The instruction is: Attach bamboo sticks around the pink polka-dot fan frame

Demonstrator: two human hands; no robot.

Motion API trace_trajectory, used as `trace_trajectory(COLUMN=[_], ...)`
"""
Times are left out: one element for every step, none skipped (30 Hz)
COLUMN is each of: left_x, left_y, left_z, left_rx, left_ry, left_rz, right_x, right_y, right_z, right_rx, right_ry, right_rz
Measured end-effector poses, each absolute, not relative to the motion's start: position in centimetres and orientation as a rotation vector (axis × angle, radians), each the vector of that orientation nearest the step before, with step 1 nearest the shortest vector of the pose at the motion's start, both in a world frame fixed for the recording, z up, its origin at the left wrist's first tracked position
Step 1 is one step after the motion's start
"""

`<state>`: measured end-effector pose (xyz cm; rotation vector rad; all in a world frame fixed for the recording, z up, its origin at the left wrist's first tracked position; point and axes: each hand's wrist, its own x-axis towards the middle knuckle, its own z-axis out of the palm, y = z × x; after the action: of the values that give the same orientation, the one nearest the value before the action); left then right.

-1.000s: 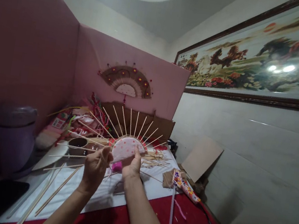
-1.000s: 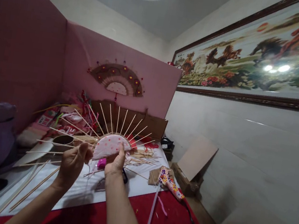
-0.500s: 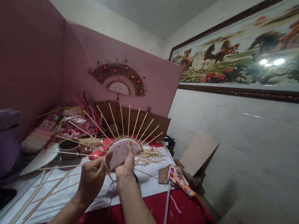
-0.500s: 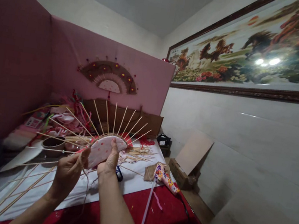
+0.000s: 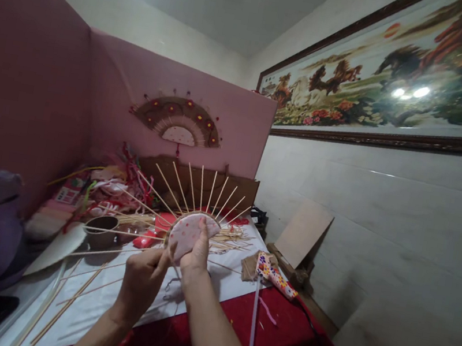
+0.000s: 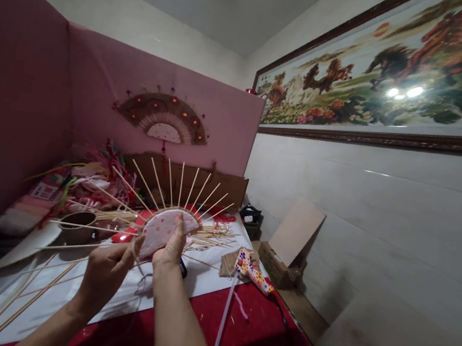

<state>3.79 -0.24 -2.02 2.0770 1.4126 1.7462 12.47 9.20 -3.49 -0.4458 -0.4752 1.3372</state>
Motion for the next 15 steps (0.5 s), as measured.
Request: trace_trajectory(left_x=[3.9,4.0,4.1,4.2,4.3,4.4,4.4,4.4,4.4,4.3,4.2,4.1,4.0,3.9,3.9], left_y=[-0.2,-0.3,-0.3,-0.4,-0.5,-0.7,-0.9,-1.2,-1.5,-1.8,-2.1,-2.3,-2.4,-2.4,-2.3], left_z=[-2.2,-2.3,-2.3,-2.3,-2.2,-2.0,-1.8,-1.6,-1.4,-1.3,-1.3,-1.3,-1.4,-1.6,-1.7], left_rx=[2.178,2.270,2.346,2.405,2.450,2.481,2.499,2.507,2.500,2.475,2.423,2.337,2.214,2.060,1.884], left_ry=[1.395,1.370,1.341,1.305,1.257,1.202,1.143,1.084,1.025,0.973,0.944,0.942,0.962,0.996,1.028], left_rz=[1.722,1.685,1.647,1.609,1.577,1.554,1.534,1.513,1.491,1.468,1.454,1.454,1.480,1.526,1.583], right_x=[12.6,12.7,12.8,13.0,13.1,13.3,13.5,13.7,13.8,14.0,14.1,14.2,14.3,14.4,14.4], right_y=[9.3,9.4,9.4,9.4,9.4,9.4,9.4,9.3,9.3,9.3,9.2,9.1,9.1,9.0,8.9], right_z=[-3.5,-3.4,-3.3,-3.2,-2.9,-2.7,-2.5,-2.3,-2.0,-1.9,-1.7,-1.5,-1.4,-1.2,-1.1], right_rx=[-0.455,-0.459,-0.461,-0.455,-0.440,-0.420,-0.394,-0.363,-0.328,-0.294,-0.270,-0.256,-0.251,-0.255,-0.264], right_ry=[-0.457,-0.448,-0.438,-0.424,-0.398,-0.362,-0.325,-0.299,-0.286,-0.281,-0.277,-0.276,-0.276,-0.278,-0.282], right_rz=[1.344,1.352,1.369,1.387,1.405,1.419,1.428,1.434,1.436,1.435,1.434,1.430,1.422,1.409,1.399])
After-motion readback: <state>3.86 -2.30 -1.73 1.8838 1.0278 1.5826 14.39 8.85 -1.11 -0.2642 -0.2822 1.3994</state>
